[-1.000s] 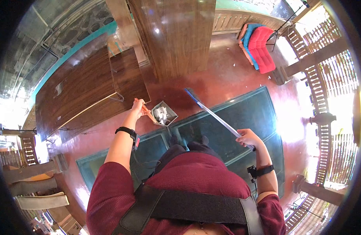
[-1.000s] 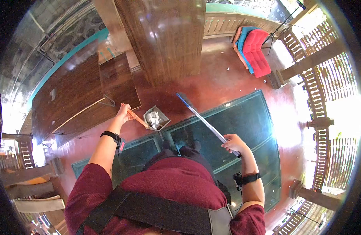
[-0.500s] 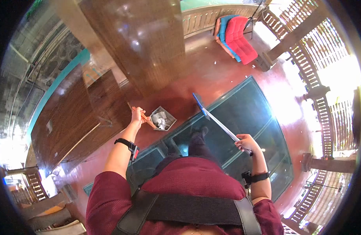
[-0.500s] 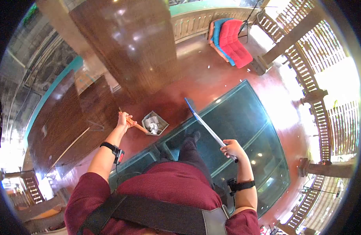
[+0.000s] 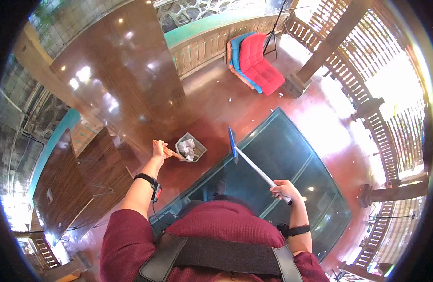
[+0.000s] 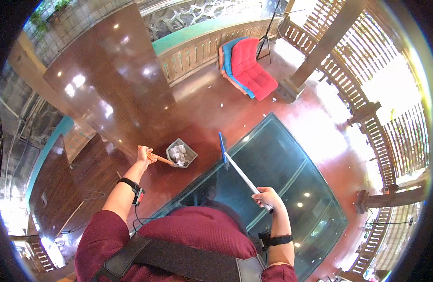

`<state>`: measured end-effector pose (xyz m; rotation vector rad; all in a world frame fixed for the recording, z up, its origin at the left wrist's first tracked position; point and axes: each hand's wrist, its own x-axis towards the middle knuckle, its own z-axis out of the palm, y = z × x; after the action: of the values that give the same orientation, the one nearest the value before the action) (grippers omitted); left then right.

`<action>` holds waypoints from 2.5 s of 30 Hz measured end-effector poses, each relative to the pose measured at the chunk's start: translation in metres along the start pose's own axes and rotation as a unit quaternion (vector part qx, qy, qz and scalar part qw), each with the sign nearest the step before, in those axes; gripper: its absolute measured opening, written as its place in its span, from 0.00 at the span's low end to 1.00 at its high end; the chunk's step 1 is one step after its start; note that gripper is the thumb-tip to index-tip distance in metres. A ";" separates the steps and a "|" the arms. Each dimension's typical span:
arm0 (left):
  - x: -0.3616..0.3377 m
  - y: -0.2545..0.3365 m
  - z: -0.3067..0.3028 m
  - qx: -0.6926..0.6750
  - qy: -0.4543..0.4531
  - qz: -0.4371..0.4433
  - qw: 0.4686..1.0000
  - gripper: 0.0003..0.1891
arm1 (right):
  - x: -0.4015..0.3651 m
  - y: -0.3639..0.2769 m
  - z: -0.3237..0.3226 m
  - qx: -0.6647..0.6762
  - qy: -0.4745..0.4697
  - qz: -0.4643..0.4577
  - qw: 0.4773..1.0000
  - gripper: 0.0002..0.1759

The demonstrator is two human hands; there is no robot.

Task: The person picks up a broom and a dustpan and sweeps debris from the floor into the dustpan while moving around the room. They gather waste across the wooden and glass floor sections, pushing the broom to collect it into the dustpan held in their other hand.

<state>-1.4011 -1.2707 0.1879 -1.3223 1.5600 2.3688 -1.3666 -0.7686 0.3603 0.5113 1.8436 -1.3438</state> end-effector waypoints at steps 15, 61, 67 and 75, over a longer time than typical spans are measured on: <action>0.058 0.051 0.194 0.031 -0.037 0.020 0.999 0.18 | 0.084 -0.115 -0.094 -0.074 -0.020 -0.050 0.996 0.32; 0.134 0.066 0.439 -0.084 0.110 -0.047 0.989 0.14 | 0.451 -0.412 -0.281 -0.683 -0.140 -0.121 0.706 0.11; 0.138 0.067 0.440 -0.072 0.114 -0.040 0.990 0.13 | 0.409 -0.428 -0.342 -0.479 -0.243 -0.028 0.843 0.15; 0.138 0.079 0.431 -0.037 0.098 -0.025 0.994 0.14 | 0.379 -0.468 -0.378 -0.406 -0.210 -0.008 0.890 0.15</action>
<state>-1.7969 -1.0395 0.2213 -1.6347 1.4751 2.3524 -2.0638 -0.6330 0.4010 -0.2249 1.8242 -0.5177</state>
